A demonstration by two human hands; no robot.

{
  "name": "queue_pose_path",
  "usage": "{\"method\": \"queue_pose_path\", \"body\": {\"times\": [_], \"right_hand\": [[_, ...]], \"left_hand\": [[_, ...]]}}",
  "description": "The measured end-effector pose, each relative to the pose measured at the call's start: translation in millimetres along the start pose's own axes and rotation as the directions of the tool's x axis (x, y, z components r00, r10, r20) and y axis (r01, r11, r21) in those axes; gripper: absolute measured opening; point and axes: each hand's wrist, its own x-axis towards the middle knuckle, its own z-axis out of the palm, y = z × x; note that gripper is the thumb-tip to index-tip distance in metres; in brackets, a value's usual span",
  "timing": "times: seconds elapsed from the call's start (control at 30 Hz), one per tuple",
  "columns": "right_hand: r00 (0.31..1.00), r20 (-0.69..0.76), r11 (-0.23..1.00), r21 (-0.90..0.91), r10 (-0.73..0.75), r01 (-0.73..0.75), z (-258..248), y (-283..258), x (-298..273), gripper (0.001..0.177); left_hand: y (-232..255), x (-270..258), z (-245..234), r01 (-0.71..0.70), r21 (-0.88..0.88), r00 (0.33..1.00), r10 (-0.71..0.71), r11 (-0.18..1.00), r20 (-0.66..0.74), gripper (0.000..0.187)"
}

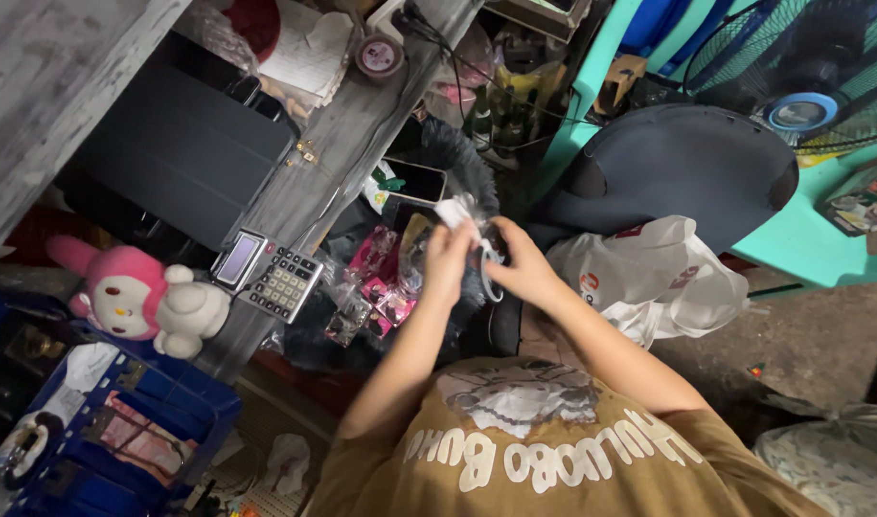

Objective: The person unpacks small packaged items from a white plastic bag, uses scissors to open a plastic-wrapped bundle, and places the items into a blue storage organizer and a drawer. The person also handles a clear bag of small items near a display case.

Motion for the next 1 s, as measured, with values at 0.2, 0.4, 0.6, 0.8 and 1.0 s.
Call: {"method": "queue_pose_path", "body": {"times": [0.2, 0.4, 0.6, 0.8, 1.0], "right_hand": [[0.994, 0.056, 0.907, -0.417, 0.094, -0.062, 2.0, -18.6, -2.8, 0.075], [0.909, 0.281, 0.95, -0.057, 0.309, -0.306, -17.8, 33.8, -12.8, 0.065], [0.946, 0.063, 0.924, 0.204, 0.317, -0.323, -16.3, 123.2, 10.1, 0.057], [0.962, -0.185, 0.913, -0.323, 0.199, -0.25, 11.5, 223.3, 71.8, 0.051], [0.94, -0.298, 0.74, -0.592, 0.168, -0.319, 56.4, 256.8, 81.8, 0.05]], "left_hand": [[20.2, 10.5, -3.4, -0.078, 0.007, 0.997, 0.079, 0.997, -0.014, 0.033], [72.4, 26.7, -42.6, -0.27, -0.226, 0.942, 0.208, 0.936, -0.264, 0.041], [81.9, 24.9, -53.6, -0.23, -0.292, 0.942, 0.137, 0.929, -0.305, 0.043], [45.2, 13.9, -69.1, -0.264, 0.028, 0.919, 0.26, 0.964, -0.298, 0.029], [33.3, -8.9, -88.1, -0.246, -0.06, 0.923, 0.215, 0.968, -0.32, 0.027]]}}
